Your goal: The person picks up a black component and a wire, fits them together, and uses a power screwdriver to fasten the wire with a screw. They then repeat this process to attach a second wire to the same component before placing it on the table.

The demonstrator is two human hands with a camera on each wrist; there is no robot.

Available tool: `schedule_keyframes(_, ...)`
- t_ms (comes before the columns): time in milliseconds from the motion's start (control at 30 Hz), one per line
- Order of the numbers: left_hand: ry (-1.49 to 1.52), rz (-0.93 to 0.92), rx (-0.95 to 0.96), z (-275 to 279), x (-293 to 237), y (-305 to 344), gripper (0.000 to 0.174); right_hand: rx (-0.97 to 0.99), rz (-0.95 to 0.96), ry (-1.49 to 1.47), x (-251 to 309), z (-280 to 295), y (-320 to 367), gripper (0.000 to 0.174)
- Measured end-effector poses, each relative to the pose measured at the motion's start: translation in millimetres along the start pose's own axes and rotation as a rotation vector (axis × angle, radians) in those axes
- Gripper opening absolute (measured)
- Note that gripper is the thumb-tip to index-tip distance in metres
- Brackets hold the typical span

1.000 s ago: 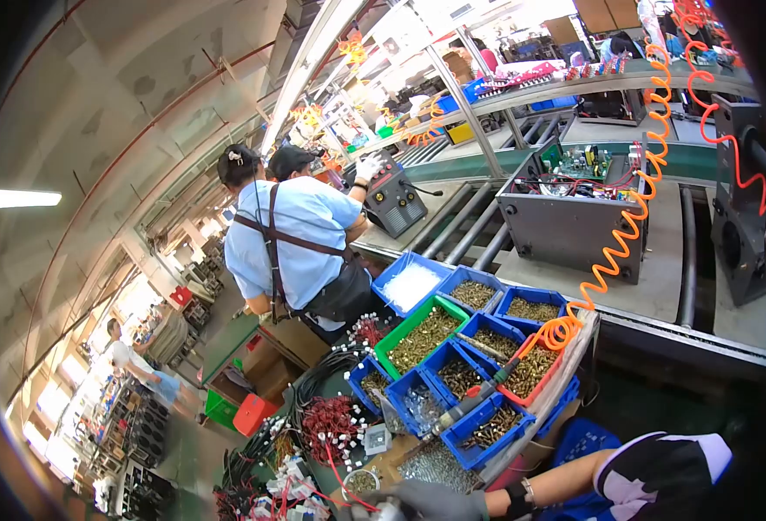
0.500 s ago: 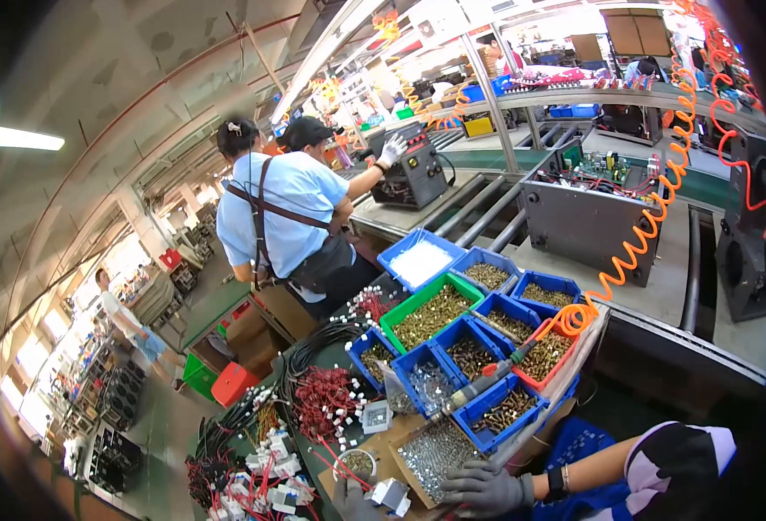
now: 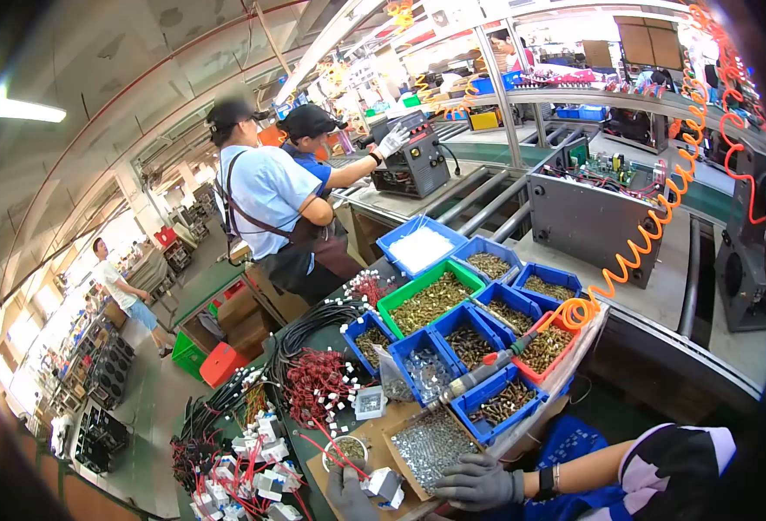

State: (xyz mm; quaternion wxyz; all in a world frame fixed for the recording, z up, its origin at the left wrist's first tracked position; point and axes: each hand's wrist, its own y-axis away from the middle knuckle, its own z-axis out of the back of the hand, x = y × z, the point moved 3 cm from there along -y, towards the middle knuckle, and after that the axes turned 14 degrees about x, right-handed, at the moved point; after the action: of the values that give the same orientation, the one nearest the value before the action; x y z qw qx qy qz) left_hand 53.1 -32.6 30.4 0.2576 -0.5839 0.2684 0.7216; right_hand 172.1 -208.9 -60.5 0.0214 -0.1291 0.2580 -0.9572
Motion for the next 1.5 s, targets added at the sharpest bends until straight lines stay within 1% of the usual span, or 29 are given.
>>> schedule_keyframes(67, 0.194, 0.082, -0.022, -1, 1, 0, 0.035, -0.01, -0.004, -0.003, 0, 0, 0, 0.033)
schedule_keyframes(167, 0.485, 0.267, -0.009, 2, 12, -4, 0.035, -0.021, -0.011, 0.005, 2, 2, 0, 0.032)
schedule_keyframes(267, 0.044, 0.095, -0.006, 0, 2, 1, 0.036, -0.012, -0.012, -0.002, 2, 2, 0, 0.032)
schedule_keyframes(367, -0.215, -0.002, 0.027, 3, 6, 1, 0.036, -0.003, -0.008, -0.01, 2, 3, 0, 0.032)
schedule_keyframes(467, -0.19, -0.032, 0.02, 5, 17, -3, 0.037, -0.004, -0.01, -0.02, 1, 2, 0, 0.033)
schedule_keyframes(567, 0.242, 0.169, 0.075, 5, 18, -4, 0.038, 0.003, -0.02, -0.014, 1, 2, 1, 0.033)
schedule_keyframes(667, 0.326, 0.115, 0.031, -5, 4, 0, 0.04, 0.009, -0.021, -0.016, 0, -1, 3, 0.034)
schedule_keyframes(767, 0.099, -0.018, 0.04, -5, 3, 1, 0.042, 0.013, -0.02, -0.016, 0, -1, 3, 0.033)
schedule_keyframes(867, 0.201, -0.005, 0.027, -6, 6, -1, 0.042, 0.015, -0.018, -0.025, 0, 0, 4, 0.033)
schedule_keyframes(967, 0.311, 0.099, 0.084, -3, 19, -4, 0.039, 0.017, -0.008, -0.035, -1, -1, 5, 0.033)
schedule_keyframes(1067, 0.268, 0.099, 0.111, 3, 37, -12, 0.034, 0.03, -0.007, -0.051, -2, -5, 7, 0.034)
schedule_keyframes(1100, 0.264, 0.041, 0.086, 3, 40, -18, 0.033, 0.039, -0.011, -0.05, -3, -5, 7, 0.034)
schedule_keyframes(1167, 0.255, -0.076, 0.035, -3, 27, -23, 0.031, 0.04, -0.006, -0.06, -4, -6, 8, 0.036)
schedule_keyframes(1200, 0.347, 0.014, 0.001, -5, 23, -19, 0.03, 0.033, 0.001, -0.07, -4, -7, 8, 0.037)
schedule_keyframes(1233, 0.439, 0.105, -0.034, -17, -13, -6, 0.03, 0.026, 0.008, -0.079, -5, -8, 8, 0.038)
schedule_keyframes(1333, 0.449, 0.103, -0.057, -18, -13, -9, 0.027, -0.008, 0.083, -0.06, -5, -11, 10, 0.041)
schedule_keyframes(1433, 0.462, 0.101, -0.1, -12, -7, -14, 0.025, -0.044, 0.084, -0.06, -4, -9, 9, 0.04)
schedule_keyframes(1467, 0.466, 0.102, -0.115, -9, -2, -16, 0.024, -0.048, 0.082, -0.059, -4, -9, 9, 0.04)
schedule_keyframes(1500, 0.44, 0.048, -0.111, 0, 16, -24, 0.024, -0.051, 0.081, -0.058, -3, -10, 9, 0.04)
